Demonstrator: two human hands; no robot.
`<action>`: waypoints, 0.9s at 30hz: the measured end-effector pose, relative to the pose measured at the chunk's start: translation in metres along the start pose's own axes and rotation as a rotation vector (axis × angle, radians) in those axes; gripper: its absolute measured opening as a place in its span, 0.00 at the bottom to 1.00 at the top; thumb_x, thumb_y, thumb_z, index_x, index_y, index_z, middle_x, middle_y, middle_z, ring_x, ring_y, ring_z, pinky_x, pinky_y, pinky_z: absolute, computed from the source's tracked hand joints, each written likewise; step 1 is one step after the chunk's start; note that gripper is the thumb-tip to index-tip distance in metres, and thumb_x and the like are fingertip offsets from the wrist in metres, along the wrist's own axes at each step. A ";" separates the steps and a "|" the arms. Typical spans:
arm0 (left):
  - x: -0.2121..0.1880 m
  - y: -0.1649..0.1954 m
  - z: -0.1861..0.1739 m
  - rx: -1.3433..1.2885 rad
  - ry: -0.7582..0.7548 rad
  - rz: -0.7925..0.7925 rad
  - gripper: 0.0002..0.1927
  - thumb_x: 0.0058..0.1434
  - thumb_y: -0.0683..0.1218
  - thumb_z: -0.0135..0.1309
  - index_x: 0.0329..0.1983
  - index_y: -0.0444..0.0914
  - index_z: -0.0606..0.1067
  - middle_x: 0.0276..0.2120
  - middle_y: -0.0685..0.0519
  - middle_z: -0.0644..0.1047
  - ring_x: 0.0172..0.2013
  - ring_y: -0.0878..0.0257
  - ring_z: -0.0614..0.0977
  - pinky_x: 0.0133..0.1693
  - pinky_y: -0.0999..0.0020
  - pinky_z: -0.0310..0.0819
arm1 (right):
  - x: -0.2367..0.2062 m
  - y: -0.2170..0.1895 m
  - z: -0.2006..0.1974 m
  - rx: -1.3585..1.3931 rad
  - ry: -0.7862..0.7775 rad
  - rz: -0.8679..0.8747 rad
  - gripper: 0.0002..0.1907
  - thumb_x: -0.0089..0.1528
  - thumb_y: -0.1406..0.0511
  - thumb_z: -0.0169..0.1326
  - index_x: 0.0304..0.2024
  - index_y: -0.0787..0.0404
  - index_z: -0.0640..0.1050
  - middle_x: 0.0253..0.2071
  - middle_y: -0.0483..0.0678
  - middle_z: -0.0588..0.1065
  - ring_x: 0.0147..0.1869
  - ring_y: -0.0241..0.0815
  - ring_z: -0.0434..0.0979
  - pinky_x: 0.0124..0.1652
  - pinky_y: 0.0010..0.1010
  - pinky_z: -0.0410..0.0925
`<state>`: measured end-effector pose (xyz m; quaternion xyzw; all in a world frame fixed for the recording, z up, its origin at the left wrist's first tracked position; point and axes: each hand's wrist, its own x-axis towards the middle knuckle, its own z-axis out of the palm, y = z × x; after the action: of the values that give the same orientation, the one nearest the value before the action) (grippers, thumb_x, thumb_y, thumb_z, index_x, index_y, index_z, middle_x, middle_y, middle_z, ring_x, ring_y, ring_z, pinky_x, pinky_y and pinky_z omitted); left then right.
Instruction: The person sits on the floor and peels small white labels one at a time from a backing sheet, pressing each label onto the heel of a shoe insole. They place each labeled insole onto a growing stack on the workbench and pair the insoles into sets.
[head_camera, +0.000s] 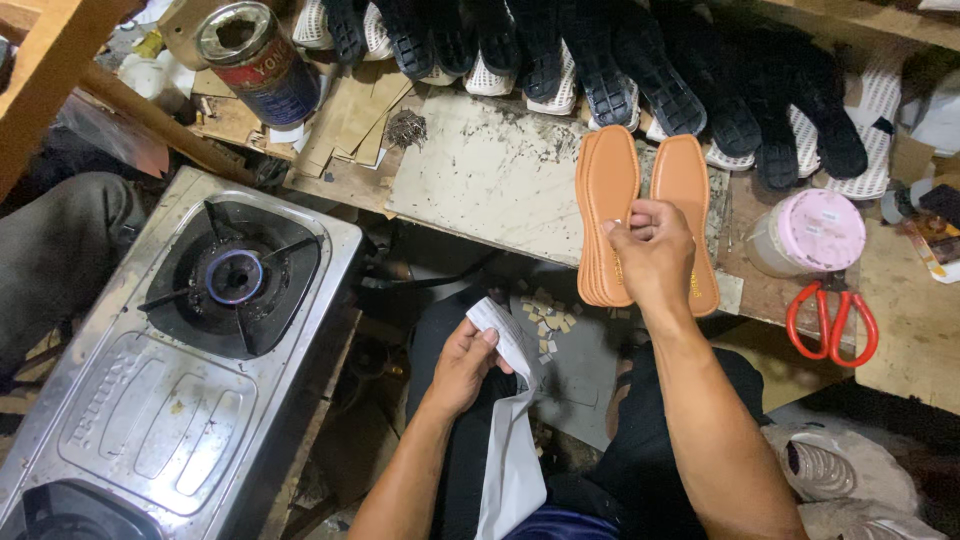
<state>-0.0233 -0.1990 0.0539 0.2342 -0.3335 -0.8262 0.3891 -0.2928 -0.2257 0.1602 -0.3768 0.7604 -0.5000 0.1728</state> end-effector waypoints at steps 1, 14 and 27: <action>0.000 0.000 0.000 -0.002 -0.001 0.001 0.13 0.73 0.46 0.46 0.57 0.35 0.70 0.41 0.51 0.79 0.37 0.64 0.81 0.39 0.67 0.77 | 0.004 0.004 0.000 0.036 -0.003 -0.023 0.17 0.57 0.69 0.63 0.49 0.67 0.77 0.40 0.47 0.77 0.40 0.34 0.76 0.41 0.26 0.72; 0.000 0.001 0.005 0.006 -0.011 -0.001 0.15 0.73 0.47 0.47 0.58 0.34 0.71 0.42 0.50 0.79 0.36 0.64 0.80 0.38 0.68 0.76 | -0.049 -0.030 -0.018 -0.451 0.004 -0.597 0.15 0.56 0.64 0.67 0.42 0.66 0.81 0.47 0.54 0.75 0.52 0.55 0.76 0.49 0.44 0.70; -0.006 0.007 0.015 0.042 0.010 0.009 0.13 0.73 0.46 0.47 0.55 0.34 0.72 0.41 0.50 0.79 0.36 0.63 0.80 0.38 0.68 0.77 | -0.045 -0.008 -0.050 -0.091 0.030 -0.411 0.13 0.64 0.73 0.58 0.52 0.67 0.79 0.54 0.55 0.72 0.53 0.47 0.78 0.47 0.32 0.75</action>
<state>-0.0260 -0.1919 0.0705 0.2448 -0.3500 -0.8160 0.3895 -0.2917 -0.1620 0.1843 -0.5239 0.6919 -0.4953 0.0383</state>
